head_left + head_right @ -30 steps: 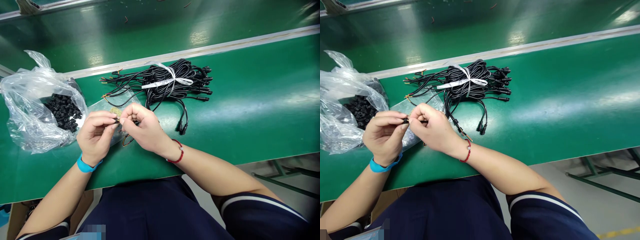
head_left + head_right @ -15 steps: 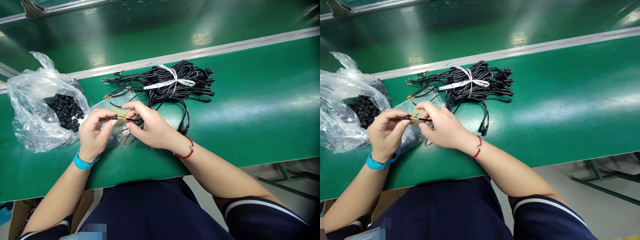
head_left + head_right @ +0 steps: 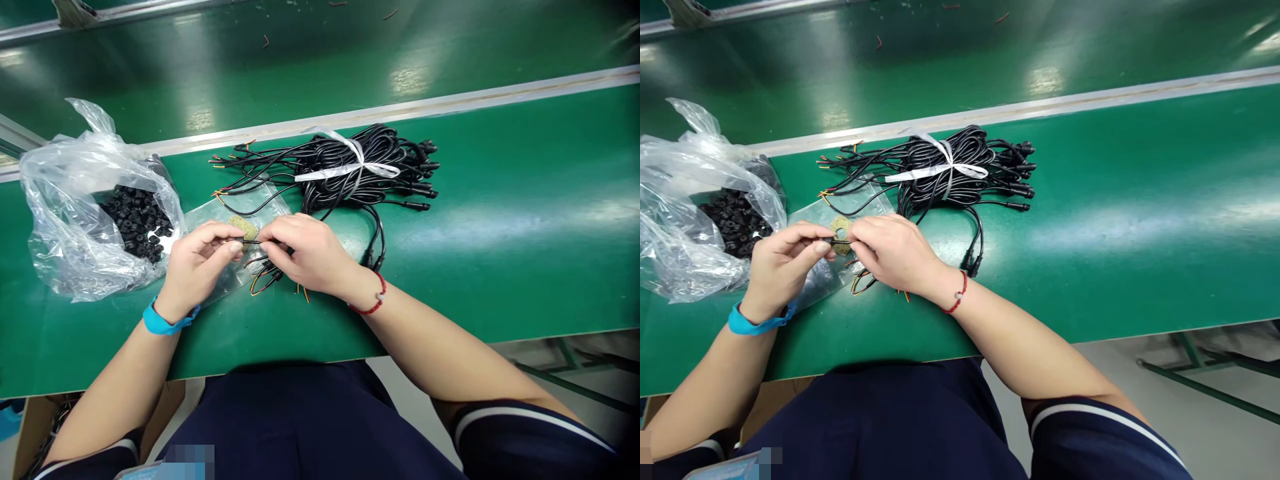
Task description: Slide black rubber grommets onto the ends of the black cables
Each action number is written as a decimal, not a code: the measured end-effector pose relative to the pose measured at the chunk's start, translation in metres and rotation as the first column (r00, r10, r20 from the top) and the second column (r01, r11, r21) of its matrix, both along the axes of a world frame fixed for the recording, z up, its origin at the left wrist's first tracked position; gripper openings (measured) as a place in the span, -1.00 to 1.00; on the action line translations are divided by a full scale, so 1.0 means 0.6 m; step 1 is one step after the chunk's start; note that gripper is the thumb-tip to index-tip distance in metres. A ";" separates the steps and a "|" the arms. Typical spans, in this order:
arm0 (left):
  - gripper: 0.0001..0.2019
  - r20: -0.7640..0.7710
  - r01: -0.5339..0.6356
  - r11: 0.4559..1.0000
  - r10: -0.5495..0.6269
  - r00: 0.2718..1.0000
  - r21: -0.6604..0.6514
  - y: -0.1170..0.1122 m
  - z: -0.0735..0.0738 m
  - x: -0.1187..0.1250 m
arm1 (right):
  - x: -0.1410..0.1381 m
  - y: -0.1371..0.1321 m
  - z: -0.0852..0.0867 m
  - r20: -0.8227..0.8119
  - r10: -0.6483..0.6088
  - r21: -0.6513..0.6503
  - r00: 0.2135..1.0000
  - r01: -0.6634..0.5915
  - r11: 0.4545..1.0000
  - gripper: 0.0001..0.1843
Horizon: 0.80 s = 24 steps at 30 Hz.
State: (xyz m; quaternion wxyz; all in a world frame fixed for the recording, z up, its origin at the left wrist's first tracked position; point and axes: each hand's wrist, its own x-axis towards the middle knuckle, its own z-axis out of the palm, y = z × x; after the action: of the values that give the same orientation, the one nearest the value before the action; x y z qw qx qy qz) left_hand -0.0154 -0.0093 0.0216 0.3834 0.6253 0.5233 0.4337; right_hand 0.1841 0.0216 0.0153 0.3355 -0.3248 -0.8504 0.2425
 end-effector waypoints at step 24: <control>-0.82 0.229 -0.018 0.994 0.042 0.972 -0.109 -0.001 -0.011 0.020 | 0.011 0.011 -0.005 -0.027 0.081 0.039 0.996 -0.080 0.996 -0.79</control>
State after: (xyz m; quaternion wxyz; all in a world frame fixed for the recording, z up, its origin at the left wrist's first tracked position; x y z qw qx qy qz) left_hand -0.0035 -0.0096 0.0151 0.4679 0.5413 0.5068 0.4809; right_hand 0.1905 0.0284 0.0125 0.3438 -0.2805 -0.8622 0.2445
